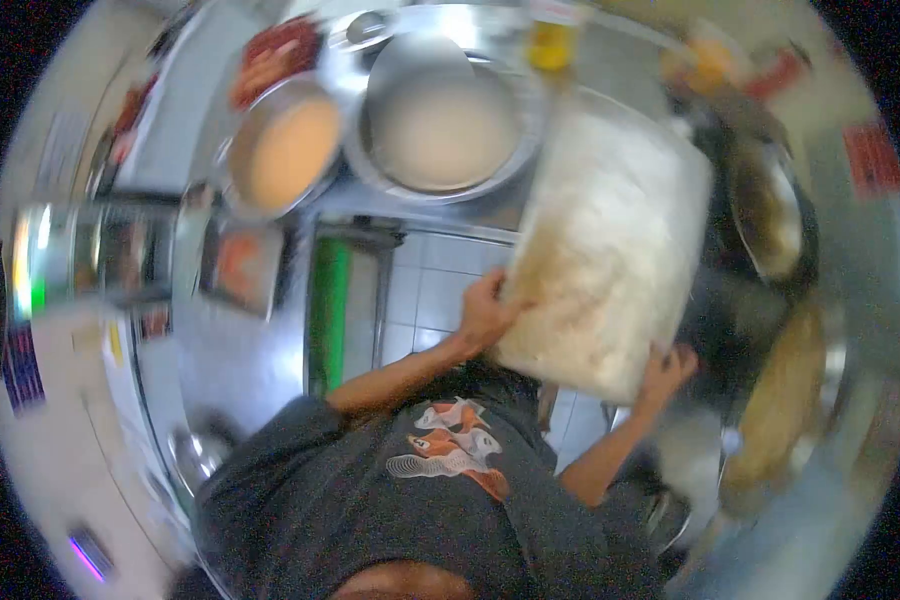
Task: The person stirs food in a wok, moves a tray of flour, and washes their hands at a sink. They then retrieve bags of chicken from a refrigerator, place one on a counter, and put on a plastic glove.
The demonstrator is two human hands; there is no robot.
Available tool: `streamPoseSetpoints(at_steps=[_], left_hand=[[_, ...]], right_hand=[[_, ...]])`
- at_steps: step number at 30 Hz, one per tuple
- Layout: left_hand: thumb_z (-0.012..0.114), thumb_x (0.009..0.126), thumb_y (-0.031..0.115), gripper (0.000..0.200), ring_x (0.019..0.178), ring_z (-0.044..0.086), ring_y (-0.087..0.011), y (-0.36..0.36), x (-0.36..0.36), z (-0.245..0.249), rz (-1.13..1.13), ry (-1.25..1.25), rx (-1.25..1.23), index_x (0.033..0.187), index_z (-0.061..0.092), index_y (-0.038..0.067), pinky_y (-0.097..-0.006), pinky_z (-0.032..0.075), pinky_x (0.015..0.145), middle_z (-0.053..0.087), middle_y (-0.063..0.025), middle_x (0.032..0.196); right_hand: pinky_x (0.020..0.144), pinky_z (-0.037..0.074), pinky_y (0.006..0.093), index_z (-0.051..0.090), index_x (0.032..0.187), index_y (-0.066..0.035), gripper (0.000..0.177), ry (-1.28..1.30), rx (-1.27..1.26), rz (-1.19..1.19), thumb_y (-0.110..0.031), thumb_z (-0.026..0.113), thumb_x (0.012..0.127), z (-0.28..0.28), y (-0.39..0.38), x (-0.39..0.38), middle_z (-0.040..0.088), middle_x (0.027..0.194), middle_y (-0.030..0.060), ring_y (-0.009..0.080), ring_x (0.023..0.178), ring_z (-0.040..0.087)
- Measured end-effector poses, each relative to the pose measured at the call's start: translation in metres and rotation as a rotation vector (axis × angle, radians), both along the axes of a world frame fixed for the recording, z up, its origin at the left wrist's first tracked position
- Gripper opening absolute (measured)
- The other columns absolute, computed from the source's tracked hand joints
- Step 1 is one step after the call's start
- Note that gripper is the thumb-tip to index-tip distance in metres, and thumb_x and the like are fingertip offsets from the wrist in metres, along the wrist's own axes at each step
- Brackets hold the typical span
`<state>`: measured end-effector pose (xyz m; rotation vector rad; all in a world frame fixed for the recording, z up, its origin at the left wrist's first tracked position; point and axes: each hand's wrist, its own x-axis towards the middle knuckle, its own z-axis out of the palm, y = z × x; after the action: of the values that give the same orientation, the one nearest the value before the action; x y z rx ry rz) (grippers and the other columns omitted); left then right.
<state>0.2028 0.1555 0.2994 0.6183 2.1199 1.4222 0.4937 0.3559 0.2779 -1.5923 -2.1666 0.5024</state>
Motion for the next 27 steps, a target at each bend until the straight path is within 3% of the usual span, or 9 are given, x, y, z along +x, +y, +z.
streamPoseSetpoints(at_steps=[1, 2, 5, 9, 16, 19, 22, 24, 27], left_hand=[[0.084, 0.068, 0.026, 0.042, 0.073, 0.063, -0.0205, -0.018, 0.003, 0.008, -0.002, 0.009, 0.025, 0.095, 0.064, 0.001, -0.0344, 0.05, 0.067, 0.068, -0.015, 0.084], [0.084, 0.067, 0.026, 0.044, 0.078, 0.065, -0.0252, -0.037, 0.003, 0.02, -0.002, -0.025, 0.102, 0.098, 0.064, 0.002, -0.0365, 0.05, 0.071, 0.068, -0.0163, 0.087], [0.083, 0.064, 0.027, 0.046, 0.089, 0.063, -0.0385, -0.102, 0.01, 0.027, -0.067, 0.037, 0.206, 0.098, 0.063, 0.002, -0.0422, 0.049, 0.078, 0.066, -0.0208, 0.092], [0.082, 0.064, 0.028, 0.047, 0.089, 0.061, -0.0435, -0.211, 0.022, 0.073, -0.062, 0.087, 0.222, 0.092, 0.057, 0.0, -0.0454, 0.047, 0.074, 0.063, -0.0229, 0.088], [0.081, 0.067, 0.029, 0.045, 0.086, 0.058, -0.0447, -0.37, 0.043, 0.103, 0.213, 0.087, 0.259, 0.092, 0.058, 0.001, -0.0439, 0.046, 0.073, 0.061, -0.0215, 0.085], [0.083, 0.066, 0.03, 0.046, 0.081, 0.061, -0.0397, -0.448, 0.049, 0.114, 0.508, 0.131, 0.158, 0.093, 0.06, 0.001, -0.042, 0.046, 0.07, 0.062, -0.0187, 0.084], [0.086, 0.066, 0.03, 0.046, 0.071, 0.06, -0.0269, -0.504, 0.059, 0.116, 0.808, 0.151, 0.176, 0.093, 0.063, 0.001, -0.0367, 0.046, 0.064, 0.061, -0.0143, 0.079], [0.086, 0.065, 0.033, 0.046, 0.066, 0.059, -0.0269, -0.543, 0.068, 0.123, 0.945, 0.035, 0.036, 0.094, 0.065, 0.004, -0.0353, 0.047, 0.063, 0.063, -0.0155, 0.079], [0.089, 0.062, 0.035, 0.049, 0.056, 0.048, -0.0176, -0.585, 0.078, 0.098, 1.226, 0.116, -0.113, 0.083, 0.06, 0.002, -0.0319, 0.042, 0.054, 0.056, -0.009, 0.066]], right_hand=[[0.103, 0.034, 0.0397, 0.063, 0.106, 0.01, 0.047, 0.018, -0.031, -0.067, -0.033, 0.069, 0.087, 0.017, -0.029, -0.003, 0.045, 0.125, 0.0193, 0.0322, 0.118, 0.041], [0.101, 0.038, 0.0423, 0.063, 0.101, 0.009, 0.037, 0.071, -0.07, -0.082, -0.024, 0.07, 0.086, 0.022, -0.054, 0.002, 0.043, 0.121, 0.0174, 0.0312, 0.116, 0.043], [0.091, 0.045, 0.0458, 0.052, 0.117, 0.008, 0.054, 0.243, -0.186, -0.243, -0.038, 0.066, 0.09, 0.037, -0.129, 0.015, 0.044, 0.117, 0.0184, 0.0324, 0.107, 0.05], [0.082, 0.047, 0.0449, 0.052, 0.109, 0.007, 0.058, 0.087, -0.038, -0.069, -0.048, 0.061, 0.091, 0.055, -0.197, 0.06, 0.043, 0.112, 0.0179, 0.0323, 0.097, 0.051], [0.082, 0.046, 0.0408, 0.052, 0.108, 0.008, 0.056, 0.143, -0.047, 0.16, -0.046, 0.06, 0.093, 0.135, -0.31, -0.009, 0.039, 0.109, 0.0152, 0.0314, 0.094, 0.05], [0.084, 0.045, 0.0393, 0.052, 0.107, 0.007, 0.052, 0.218, -0.119, 0.418, -0.042, 0.06, 0.094, 0.135, -0.321, -0.078, 0.039, 0.109, 0.0135, 0.029, 0.094, 0.049], [0.086, 0.044, 0.0383, 0.054, 0.103, 0.008, 0.04, 0.157, -0.026, 0.729, -0.03, 0.061, 0.095, 0.103, -0.329, -0.152, 0.038, 0.113, 0.0118, 0.0257, 0.098, 0.047], [0.086, 0.044, 0.0371, 0.055, 0.101, 0.008, 0.033, 0.245, -0.161, 0.894, -0.023, 0.063, 0.093, 0.112, -0.394, -0.211, 0.039, 0.116, 0.012, 0.0251, 0.101, 0.046], [0.087, 0.043, 0.0345, 0.056, 0.105, 0.008, 0.035, 0.234, -0.259, 1.108, -0.022, 0.065, 0.091, 0.098, -0.467, -0.287, 0.037, 0.119, 0.0119, 0.0246, 0.103, 0.045]])
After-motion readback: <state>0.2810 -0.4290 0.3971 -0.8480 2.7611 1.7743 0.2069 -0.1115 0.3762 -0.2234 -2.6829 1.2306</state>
